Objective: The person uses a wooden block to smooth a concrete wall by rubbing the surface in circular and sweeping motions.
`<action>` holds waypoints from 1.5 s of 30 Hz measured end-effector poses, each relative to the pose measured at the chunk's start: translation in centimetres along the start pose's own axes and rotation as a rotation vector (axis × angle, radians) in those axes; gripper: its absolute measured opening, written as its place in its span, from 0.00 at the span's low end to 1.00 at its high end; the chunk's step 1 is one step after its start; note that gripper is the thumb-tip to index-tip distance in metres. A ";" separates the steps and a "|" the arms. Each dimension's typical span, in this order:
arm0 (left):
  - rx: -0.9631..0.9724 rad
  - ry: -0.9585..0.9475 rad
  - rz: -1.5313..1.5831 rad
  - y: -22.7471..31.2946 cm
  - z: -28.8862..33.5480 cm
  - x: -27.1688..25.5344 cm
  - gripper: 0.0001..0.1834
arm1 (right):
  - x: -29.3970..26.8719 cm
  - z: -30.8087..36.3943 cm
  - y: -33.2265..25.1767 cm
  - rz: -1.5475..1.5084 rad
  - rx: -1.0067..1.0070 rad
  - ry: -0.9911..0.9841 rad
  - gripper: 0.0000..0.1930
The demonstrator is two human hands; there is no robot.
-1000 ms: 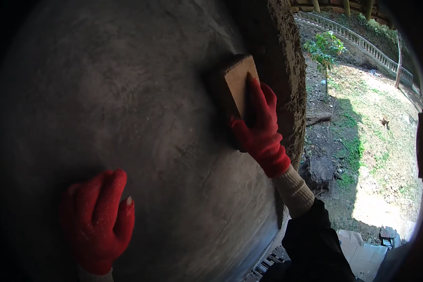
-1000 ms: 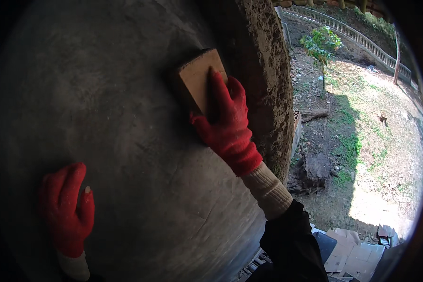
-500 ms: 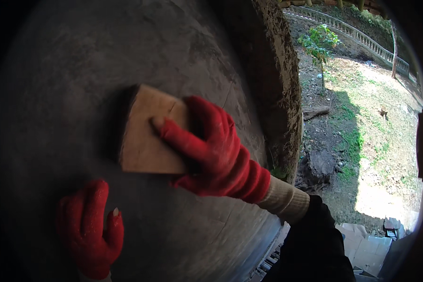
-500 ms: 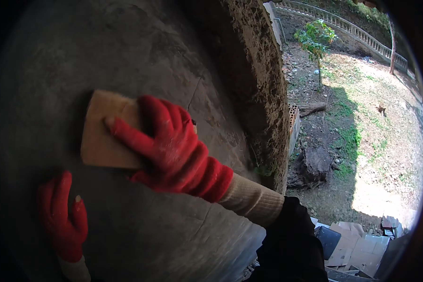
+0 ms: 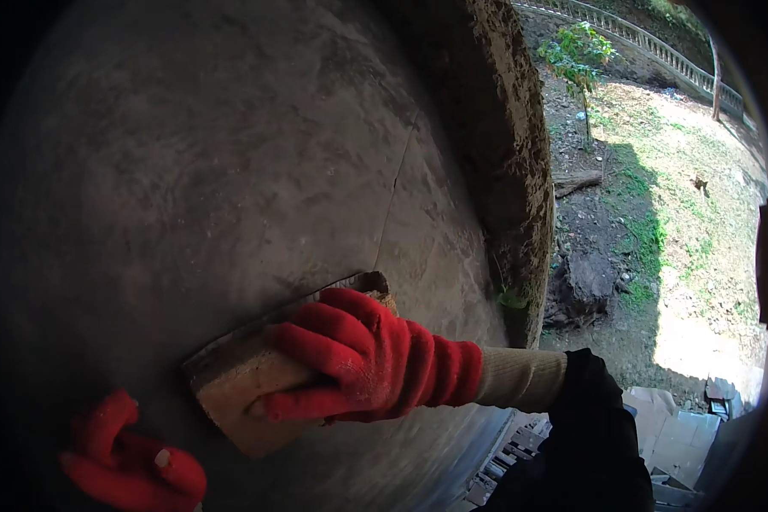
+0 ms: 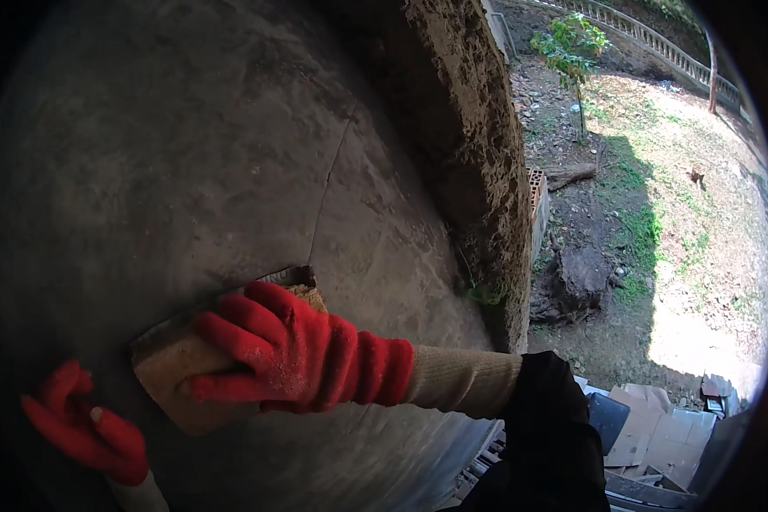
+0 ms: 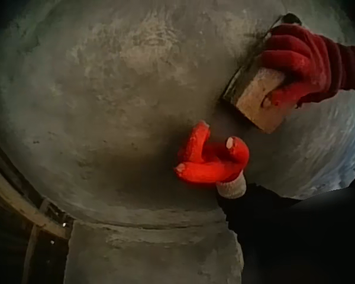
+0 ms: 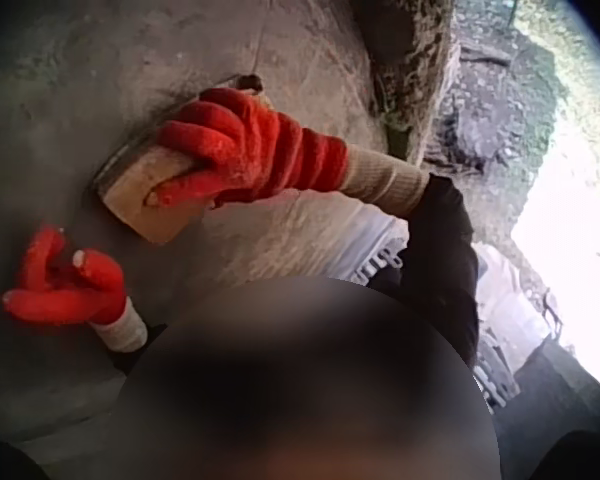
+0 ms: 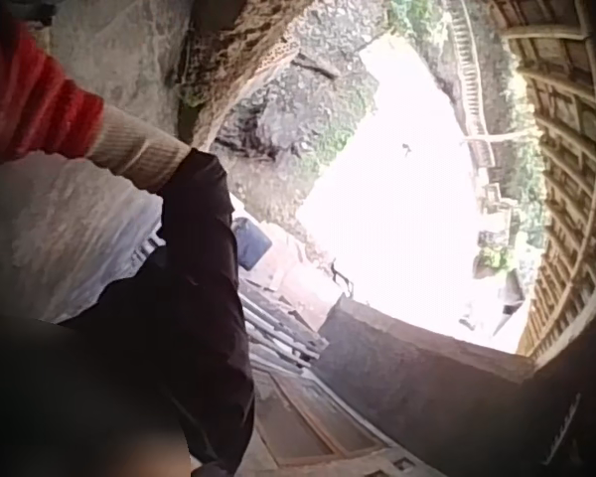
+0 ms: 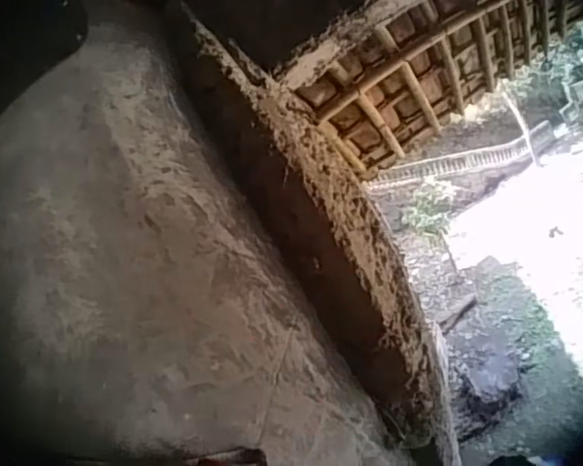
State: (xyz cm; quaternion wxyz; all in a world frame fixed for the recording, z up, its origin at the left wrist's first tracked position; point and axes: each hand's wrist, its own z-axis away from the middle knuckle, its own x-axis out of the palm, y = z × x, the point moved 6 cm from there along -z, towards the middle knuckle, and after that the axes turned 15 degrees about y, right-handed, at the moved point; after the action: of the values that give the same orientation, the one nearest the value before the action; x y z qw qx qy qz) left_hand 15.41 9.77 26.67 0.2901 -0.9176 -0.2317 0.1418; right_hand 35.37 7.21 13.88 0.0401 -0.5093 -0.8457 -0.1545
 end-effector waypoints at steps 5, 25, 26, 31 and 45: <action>0.055 0.032 -0.032 0.1 0.1 -0.2 0.37 | -3.6 -3.9 9.7 0.225 0.356 0.201 0.46; 0.200 -0.305 -0.134 1.7 -1.2 2.7 0.27 | -4.9 9.1 3.9 0.108 0.422 -0.017 0.41; 0.207 -0.300 -0.119 1.8 -1.2 2.5 0.27 | -4.5 9.8 1.6 0.001 0.258 -0.094 0.42; 0.042 -0.321 -0.170 0.5 -0.4 0.8 0.19 | -6.5 8.8 6.6 0.186 0.505 0.075 0.43; -0.886 -0.299 1.931 7.9 1.0 5.0 0.16 | -7.4 13.1 8.7 0.268 0.804 0.105 0.45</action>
State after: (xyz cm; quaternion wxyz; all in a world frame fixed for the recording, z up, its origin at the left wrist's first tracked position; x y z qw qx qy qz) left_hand 22.01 7.05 20.50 -0.3348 -0.7095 0.5279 0.3252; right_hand 47.70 8.66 1.68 0.2982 -0.5500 -0.7617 0.1686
